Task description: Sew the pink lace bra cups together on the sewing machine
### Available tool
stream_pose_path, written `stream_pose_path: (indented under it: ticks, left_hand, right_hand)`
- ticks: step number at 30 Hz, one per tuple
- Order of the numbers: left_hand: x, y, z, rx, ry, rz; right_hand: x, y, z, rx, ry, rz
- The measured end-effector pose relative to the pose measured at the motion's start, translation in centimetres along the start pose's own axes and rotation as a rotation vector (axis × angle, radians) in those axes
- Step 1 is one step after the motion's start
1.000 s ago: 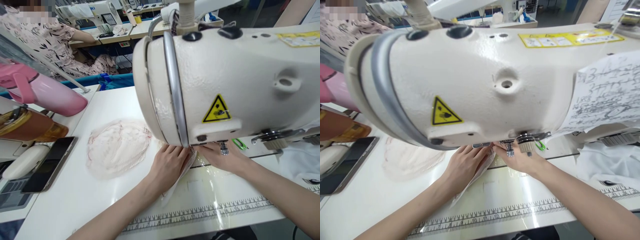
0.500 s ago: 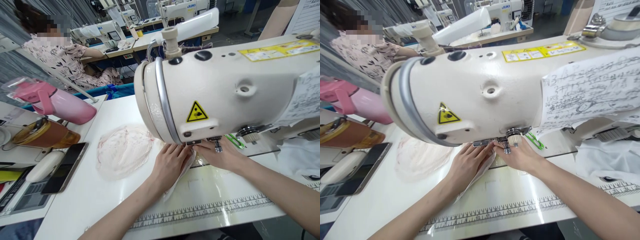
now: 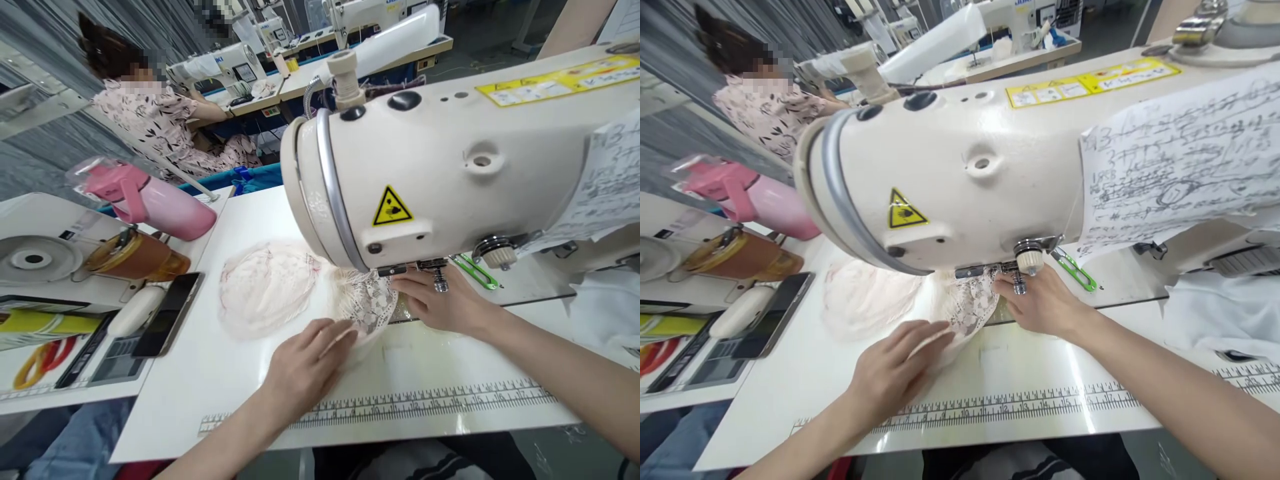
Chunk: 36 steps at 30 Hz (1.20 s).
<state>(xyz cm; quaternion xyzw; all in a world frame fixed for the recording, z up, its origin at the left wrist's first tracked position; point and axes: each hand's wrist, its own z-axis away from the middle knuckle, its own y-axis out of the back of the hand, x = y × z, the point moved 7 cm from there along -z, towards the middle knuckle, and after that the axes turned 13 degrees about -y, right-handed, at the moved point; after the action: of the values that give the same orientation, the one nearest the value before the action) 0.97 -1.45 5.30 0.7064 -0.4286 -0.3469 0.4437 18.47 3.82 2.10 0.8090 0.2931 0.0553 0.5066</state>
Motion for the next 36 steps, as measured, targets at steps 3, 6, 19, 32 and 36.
stream_pose_path:
  ticks: [3, 6, 19, 32, 36]
  left_hand:
    - [-1.4, 0.6, -0.8, -0.057, 0.228, 0.107]
    - [-1.9, 1.1, -3.0, -0.115, 0.136, 0.019]
    - [-1.7, -3.0, -5.7, 0.019, -0.128, -0.238]
    - [-2.7, -5.7, -4.4, -0.037, -0.02, 0.061]
    - [-3.2, -6.1, -4.1, -0.069, -0.016, 0.11]
  right_hand:
    - [-0.2, -0.2, 0.3, 0.034, -0.001, -0.076]
    - [-0.3, -0.6, 0.4, 0.03, 0.023, -0.132]
    - [-0.9, 0.5, 0.5, 0.082, 0.05, 0.169]
    - [-1.9, 0.6, 0.0, 0.007, 0.195, -0.01]
    - [-1.8, -0.2, 0.3, -0.071, 0.154, -0.016]
